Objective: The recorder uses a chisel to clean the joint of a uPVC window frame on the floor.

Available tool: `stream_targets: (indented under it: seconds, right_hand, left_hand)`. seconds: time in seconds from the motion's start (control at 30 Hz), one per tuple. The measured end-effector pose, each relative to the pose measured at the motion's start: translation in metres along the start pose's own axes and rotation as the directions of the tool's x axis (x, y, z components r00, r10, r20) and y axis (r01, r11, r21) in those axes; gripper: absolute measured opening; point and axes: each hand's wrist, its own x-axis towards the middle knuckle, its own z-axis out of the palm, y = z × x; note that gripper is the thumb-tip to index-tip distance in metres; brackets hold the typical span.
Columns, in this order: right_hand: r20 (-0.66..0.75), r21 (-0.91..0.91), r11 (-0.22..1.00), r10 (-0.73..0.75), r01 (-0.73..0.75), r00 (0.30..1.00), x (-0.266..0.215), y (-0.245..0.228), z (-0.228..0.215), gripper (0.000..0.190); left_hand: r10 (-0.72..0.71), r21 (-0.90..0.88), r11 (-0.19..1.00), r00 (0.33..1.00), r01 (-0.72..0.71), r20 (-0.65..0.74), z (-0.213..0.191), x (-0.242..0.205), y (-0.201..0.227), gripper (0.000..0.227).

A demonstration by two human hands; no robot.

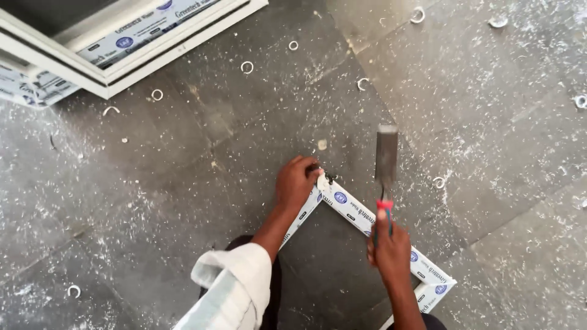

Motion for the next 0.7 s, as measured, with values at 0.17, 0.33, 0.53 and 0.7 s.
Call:
stream_targets:
  seconds: [0.17,0.33,0.53,0.7]
  right_hand:
    - [-0.038,-0.097,0.952,0.288,-0.290,0.957,-0.036,0.053,-0.019,0.061]
    - [0.025,-0.017,0.960,0.278,-0.278,0.960,-0.051,0.074,-0.022,0.059]
    - [0.109,-0.013,0.958,0.285,-0.285,0.952,-0.053,0.093,-0.008,0.053]
    - [0.126,-0.040,0.956,0.294,-0.291,0.948,-0.055,0.097,-0.007,0.054]
  left_hand:
    - [-0.279,0.390,0.896,0.952,0.211,0.127,-0.002,0.018,0.028,0.020]
    - [-0.144,0.504,0.854,0.990,0.127,-0.006,-0.003,0.031,0.020,0.024]
    - [-0.093,0.420,0.902,0.995,0.100,-0.038,-0.017,0.007,0.027,0.029]
    - [-0.176,0.362,0.926,0.970,0.106,0.168,-0.008,-0.006,0.023,0.035]
